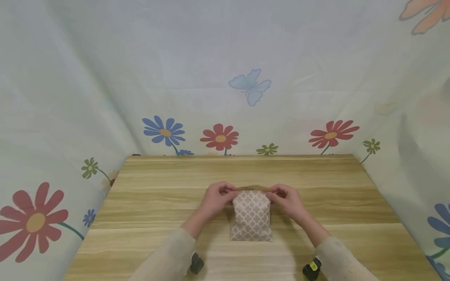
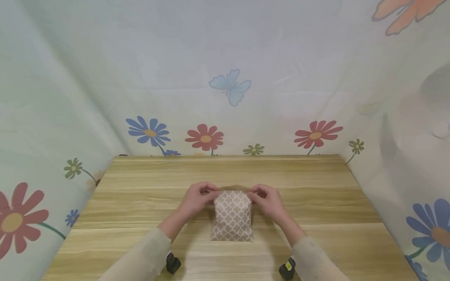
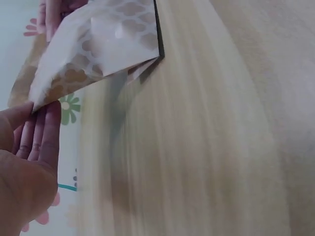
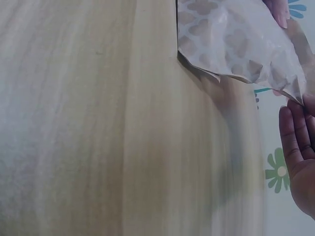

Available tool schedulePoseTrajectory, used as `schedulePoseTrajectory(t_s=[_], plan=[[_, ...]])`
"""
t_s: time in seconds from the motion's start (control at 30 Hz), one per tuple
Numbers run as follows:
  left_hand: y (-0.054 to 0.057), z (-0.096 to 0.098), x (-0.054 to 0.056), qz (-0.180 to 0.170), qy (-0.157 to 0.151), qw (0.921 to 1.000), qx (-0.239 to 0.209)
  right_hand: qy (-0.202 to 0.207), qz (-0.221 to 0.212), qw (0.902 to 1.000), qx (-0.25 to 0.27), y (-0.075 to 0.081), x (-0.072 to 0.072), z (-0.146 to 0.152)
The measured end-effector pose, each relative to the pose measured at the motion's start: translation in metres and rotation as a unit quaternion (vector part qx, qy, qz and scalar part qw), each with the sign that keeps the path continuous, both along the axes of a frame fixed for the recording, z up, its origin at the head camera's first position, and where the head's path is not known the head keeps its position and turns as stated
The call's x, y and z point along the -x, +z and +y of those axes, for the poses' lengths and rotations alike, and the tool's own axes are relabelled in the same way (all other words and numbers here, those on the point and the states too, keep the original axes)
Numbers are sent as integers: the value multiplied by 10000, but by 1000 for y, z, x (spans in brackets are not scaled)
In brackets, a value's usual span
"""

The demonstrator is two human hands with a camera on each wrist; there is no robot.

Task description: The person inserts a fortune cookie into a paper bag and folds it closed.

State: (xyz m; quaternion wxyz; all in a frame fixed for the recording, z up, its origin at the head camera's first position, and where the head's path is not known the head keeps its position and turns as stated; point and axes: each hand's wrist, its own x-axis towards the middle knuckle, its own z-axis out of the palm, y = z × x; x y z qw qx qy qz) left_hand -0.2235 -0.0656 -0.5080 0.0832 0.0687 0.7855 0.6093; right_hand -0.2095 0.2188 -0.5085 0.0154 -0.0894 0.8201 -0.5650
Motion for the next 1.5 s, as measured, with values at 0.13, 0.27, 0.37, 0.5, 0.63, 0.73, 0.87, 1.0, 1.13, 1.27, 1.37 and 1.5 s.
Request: schedulePoseTrajectory(t_s=[0.13,0.27,0.37,0.5,0.63,0.73,0.87,1.0,1.13,1.27,1.37,1.5], plan=[[-1,0,-1,-112,-14,9999,-52,-4,-24,10000,-5,-4,0,2],[-3,0,-2,-176,0,9997,-187,-3,-57,10000,56,-6,1,3],[-5,0,-1,-250,56,9992,-296,5,-101,9999,130,-7,1,3],[-6,0,0,-356,35,9980,-514,29,-186,9996,192,-8,2,3],[-5,-1,0,-409,-121,9963,-751,45,-269,9993,271,-6,2,4],[-5,-2,1,-422,-298,9945,-909,15,-340,9990,290,-6,3,3],[-4,-4,2,-399,-557,9925,-1010,4,-395,9987,312,-5,3,3],[-3,-6,2,-286,-768,9932,-824,37,-431,9985,348,-5,2,4],[-2,-7,2,-293,-811,9941,-659,54,-402,9986,354,-5,2,4],[-3,-7,2,-343,-687,9950,-644,39,-385,9987,339,-5,2,4],[-4,-7,3,-317,-596,9960,-577,37,-395,9987,335,-4,1,3],[-3,-6,3,-243,-579,9968,-502,28,-410,9986,328,-3,1,3]])
